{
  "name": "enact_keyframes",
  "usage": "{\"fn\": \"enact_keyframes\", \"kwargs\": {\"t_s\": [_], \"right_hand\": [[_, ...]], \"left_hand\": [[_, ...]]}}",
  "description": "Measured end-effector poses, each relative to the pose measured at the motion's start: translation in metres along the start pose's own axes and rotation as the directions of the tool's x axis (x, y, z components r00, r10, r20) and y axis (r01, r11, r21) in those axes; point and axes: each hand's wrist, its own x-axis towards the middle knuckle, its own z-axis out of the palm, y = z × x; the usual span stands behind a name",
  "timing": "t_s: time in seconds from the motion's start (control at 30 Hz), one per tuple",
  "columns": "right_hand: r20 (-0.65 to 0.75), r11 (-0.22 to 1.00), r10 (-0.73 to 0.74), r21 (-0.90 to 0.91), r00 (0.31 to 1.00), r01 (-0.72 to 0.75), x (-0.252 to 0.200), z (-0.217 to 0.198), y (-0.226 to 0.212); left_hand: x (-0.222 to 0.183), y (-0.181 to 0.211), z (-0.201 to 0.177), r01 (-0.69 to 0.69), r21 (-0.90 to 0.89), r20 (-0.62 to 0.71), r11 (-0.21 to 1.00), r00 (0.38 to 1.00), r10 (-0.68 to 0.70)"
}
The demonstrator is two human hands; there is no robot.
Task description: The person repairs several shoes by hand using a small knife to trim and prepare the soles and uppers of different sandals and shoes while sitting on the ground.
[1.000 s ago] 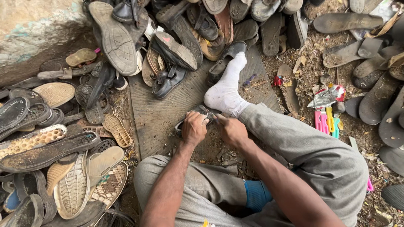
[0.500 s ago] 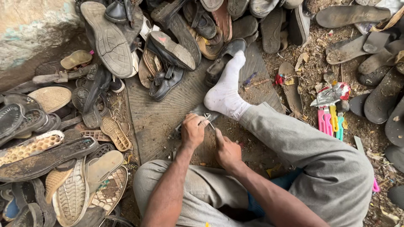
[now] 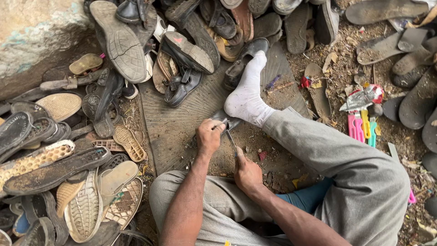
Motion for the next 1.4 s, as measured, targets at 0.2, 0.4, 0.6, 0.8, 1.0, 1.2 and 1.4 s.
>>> {"fn": "enact_keyframes", "kwargs": {"t_s": [0.2,0.4,0.6,0.8,1.0,1.2,1.4], "right_hand": [[0.142,0.991,0.129,0.009,0.982,-0.131,0.021,-0.014,-0.006],[0.177,0.978,0.091,0.169,0.98,-0.121,0.038,-0.002,-0.002],[-0.021,0.922,0.001,0.387,1.0,0.008,0.009,-0.006,0.0],[0.078,0.974,0.155,0.157,0.985,-0.166,-0.013,-0.028,0.005],[-0.034,0.99,0.111,0.087,0.993,-0.107,-0.008,-0.056,-0.003],[0.044,0.996,0.093,0.002,0.995,-0.093,-0.007,-0.076,-0.008],[0.035,0.996,0.027,0.079,0.999,-0.03,0.008,-0.066,-0.01]], "left_hand": [[-0.01,-0.002,0.018,-0.714,0.197,0.272,0.672,0.699,0.662],[-0.023,-0.016,0.024,-0.794,0.187,0.26,0.579,0.608,0.75],[-0.03,-0.011,-0.003,-0.69,0.363,0.174,0.626,0.71,0.682],[-0.014,-0.002,-0.01,-0.42,0.721,0.462,0.552,0.884,0.069],[-0.009,-0.013,-0.012,-0.441,0.483,0.323,0.757,0.893,0.314],[-0.009,-0.005,-0.006,-0.146,0.491,0.179,0.859,0.982,0.064],[-0.011,-0.001,-0.003,-0.14,0.391,0.137,0.91,0.986,0.093]]}}
